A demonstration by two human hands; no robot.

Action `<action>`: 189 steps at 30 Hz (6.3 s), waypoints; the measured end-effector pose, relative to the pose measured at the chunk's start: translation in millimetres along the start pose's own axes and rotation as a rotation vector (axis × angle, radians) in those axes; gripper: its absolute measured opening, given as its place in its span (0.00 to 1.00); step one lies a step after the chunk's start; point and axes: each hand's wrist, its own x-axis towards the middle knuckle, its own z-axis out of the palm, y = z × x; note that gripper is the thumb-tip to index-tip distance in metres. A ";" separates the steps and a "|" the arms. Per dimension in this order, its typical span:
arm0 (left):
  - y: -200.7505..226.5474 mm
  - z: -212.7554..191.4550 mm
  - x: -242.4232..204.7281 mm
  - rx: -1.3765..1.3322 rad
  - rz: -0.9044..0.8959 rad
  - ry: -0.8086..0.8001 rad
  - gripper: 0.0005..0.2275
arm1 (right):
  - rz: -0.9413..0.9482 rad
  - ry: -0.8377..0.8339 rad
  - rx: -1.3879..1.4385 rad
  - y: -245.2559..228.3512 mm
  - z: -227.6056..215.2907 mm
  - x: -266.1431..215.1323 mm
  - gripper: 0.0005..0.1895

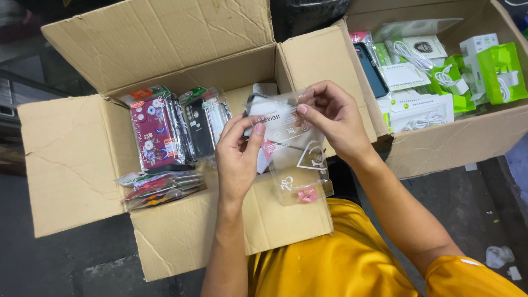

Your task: Unpacking and organizing mobile phone chargers, cables, and cases from cardboard boxes.

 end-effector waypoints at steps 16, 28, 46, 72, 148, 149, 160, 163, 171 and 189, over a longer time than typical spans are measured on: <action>-12.6 -9.4 5.2 -0.070 0.049 0.016 0.09 | 0.028 -0.001 -0.082 -11.9 6.4 2.0 0.16; -5.5 -7.3 2.5 -0.069 0.017 -0.024 0.08 | -0.133 -0.160 -0.262 -18.2 3.7 -2.5 0.19; 1.2 -9.2 -0.6 -0.346 -0.292 -0.066 0.17 | -0.265 -0.290 -0.517 -40.5 7.2 -11.1 0.16; -5.1 6.1 -1.6 -0.193 -0.079 -0.136 0.10 | -0.077 -0.093 -0.197 -12.6 8.1 -8.4 0.20; -32.0 181.9 37.2 -0.431 -0.228 0.063 0.22 | -0.067 0.224 0.215 -43.2 -284.4 37.2 0.08; -23.1 192.0 35.3 -0.423 -0.153 0.028 0.22 | -0.063 0.219 0.323 -32.2 -288.7 36.0 0.09; 1.9 252.7 34.6 -0.398 -0.055 0.123 0.13 | 0.037 0.355 0.406 -34.9 -247.1 13.9 0.14; 4.3 249.0 37.6 -0.092 0.018 0.251 0.06 | -0.053 0.302 0.235 -35.9 -250.3 6.6 0.13; 26.1 227.0 46.6 0.134 0.003 0.114 0.05 | -0.144 -0.085 -0.294 -96.0 -258.3 19.3 0.38; 1.7 208.5 42.3 0.096 -0.145 0.253 0.08 | 0.591 -0.077 -0.420 7.2 -355.9 67.4 0.14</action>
